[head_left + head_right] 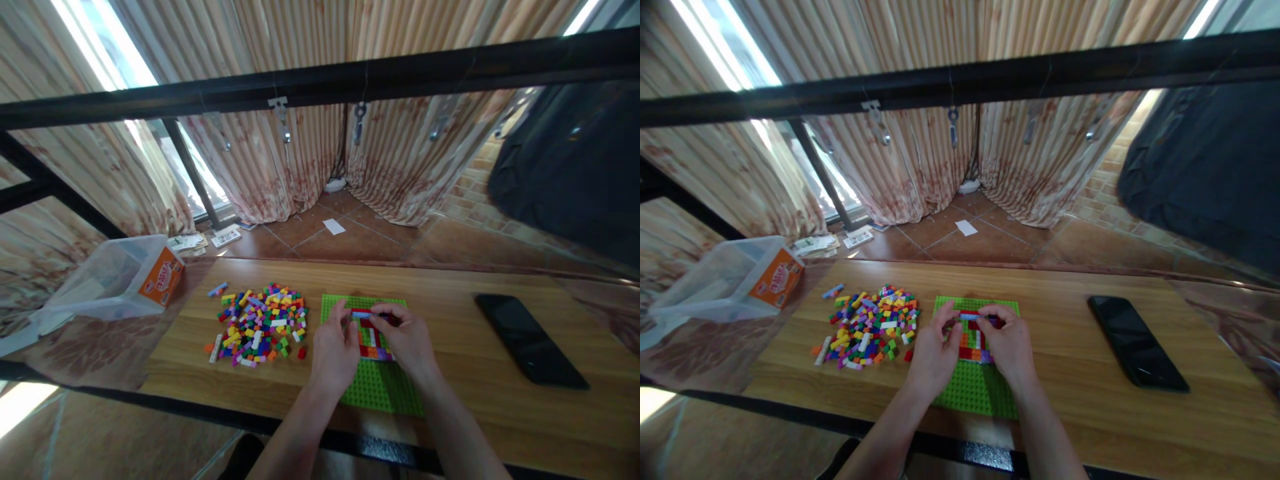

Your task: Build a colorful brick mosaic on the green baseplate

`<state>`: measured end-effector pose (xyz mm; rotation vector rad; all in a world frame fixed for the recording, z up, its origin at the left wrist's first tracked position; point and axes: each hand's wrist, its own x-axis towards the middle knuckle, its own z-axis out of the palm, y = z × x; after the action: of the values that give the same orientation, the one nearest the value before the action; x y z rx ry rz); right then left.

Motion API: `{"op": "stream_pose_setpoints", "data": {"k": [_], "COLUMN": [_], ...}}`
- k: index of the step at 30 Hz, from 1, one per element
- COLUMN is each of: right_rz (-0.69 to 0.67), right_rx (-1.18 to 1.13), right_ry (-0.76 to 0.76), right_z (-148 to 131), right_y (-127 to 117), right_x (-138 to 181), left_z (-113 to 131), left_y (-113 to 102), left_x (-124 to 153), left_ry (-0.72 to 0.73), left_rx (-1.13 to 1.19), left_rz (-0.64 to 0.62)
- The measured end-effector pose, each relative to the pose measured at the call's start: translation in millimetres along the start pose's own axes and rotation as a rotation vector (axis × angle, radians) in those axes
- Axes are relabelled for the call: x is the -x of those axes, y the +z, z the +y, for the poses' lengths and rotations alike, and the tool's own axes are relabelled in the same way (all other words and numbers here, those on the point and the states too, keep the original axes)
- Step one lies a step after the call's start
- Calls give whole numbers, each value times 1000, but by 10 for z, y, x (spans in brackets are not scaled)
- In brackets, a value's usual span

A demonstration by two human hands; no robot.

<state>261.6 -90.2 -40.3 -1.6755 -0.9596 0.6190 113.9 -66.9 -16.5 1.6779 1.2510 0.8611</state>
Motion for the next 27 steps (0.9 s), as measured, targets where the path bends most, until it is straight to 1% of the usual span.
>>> {"op": "stream_pose_setpoints", "data": {"k": [3,6,8,11,16,21,27], "right_rz": [6,2,-11,-28,-20,-29,-58], "right_rx": [-9,-5,7,26,16,29,35], "right_ry": [56,57,63,63,64,45,29], "right_z": [-1,-7,-12,-20,-23,3,37], "right_y": [-4,-15,-21,-23,-5,10,-20], "right_x": [-5,-5,-7,-13,-5,7,2], "left_z": [-50,-96,-111,-115,-114,-104,-100], "left_y": [49,115,154,193,227,221,199], "left_x": [-167,-301,-336,-338,-347,-342,-305], "left_ry": [-28,-77,-87,-104,-170,-163,-121], "left_rx": [87,210,247,258,304,256,267], "left_rz": [49,0,-38,-44,-17,-5,-12]}}
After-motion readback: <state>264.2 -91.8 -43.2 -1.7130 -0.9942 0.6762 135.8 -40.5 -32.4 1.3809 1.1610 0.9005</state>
